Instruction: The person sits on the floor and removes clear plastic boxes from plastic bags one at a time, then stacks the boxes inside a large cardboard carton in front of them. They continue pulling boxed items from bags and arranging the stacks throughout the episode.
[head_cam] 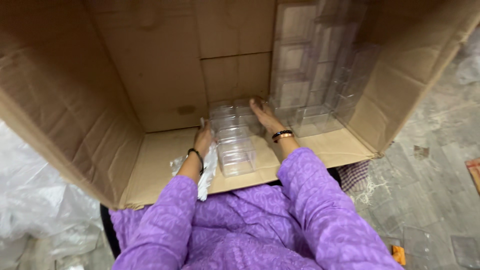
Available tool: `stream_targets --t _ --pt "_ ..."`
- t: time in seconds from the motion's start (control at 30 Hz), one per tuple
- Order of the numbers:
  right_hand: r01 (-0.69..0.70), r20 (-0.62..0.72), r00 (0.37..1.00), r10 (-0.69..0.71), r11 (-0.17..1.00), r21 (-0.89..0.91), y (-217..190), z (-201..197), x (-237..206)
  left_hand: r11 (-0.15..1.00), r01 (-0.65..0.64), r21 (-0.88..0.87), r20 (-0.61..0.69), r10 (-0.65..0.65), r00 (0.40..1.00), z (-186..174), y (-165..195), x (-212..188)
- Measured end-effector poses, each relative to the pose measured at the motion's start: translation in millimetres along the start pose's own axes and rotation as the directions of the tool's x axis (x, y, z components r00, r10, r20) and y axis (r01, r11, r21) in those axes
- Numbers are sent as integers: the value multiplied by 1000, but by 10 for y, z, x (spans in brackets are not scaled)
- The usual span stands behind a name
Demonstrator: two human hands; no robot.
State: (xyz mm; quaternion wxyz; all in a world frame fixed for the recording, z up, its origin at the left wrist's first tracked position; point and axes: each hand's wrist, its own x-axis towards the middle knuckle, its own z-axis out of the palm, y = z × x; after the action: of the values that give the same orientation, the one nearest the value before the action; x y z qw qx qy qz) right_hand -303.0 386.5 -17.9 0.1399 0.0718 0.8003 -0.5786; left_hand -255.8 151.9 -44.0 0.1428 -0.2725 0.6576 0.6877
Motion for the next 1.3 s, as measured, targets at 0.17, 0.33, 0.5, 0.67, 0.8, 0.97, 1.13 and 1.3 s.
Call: stream_targets --t 0.17,0.33,0.5,0.67,0.8,0.97,1.13,1.3 --pt "45 -57 994 -92 828 -558 -276 -386 -47 994 -39 -98 64 46 997 -150 -9 4" --pt "348 -337 605 -722 620 -703 -1060 -1092 395 995 12 100 -1 -12 1000 -173 -7 -24" --pt "129 -362 599 -714 532 -837 -1590 -1296 913 994 -25 110 -6 25 1000 -137 22 -103" --pt "78 -426 584 -691 570 -818 -1585 -1100 864 984 13 178 -56 -3 998 -148 64 -147" --pt "240 -345 474 -811 495 -835 -1576 -1110 869 970 -32 240 -43 44 998 -139 84 -150" --pt "432 -391 640 -662 730 -529 -1670 -1063 818 985 -63 162 -11 65 998 -150 34 -123" --pt "449 -252 703 -665 690 -569 -983 -812 -443 990 -64 122 -38 69 997 -158 -67 -19" --pt "305 -195 869 -456 801 -515 0 -353 -1149 992 -32 118 -19 34 999 -106 -119 78"
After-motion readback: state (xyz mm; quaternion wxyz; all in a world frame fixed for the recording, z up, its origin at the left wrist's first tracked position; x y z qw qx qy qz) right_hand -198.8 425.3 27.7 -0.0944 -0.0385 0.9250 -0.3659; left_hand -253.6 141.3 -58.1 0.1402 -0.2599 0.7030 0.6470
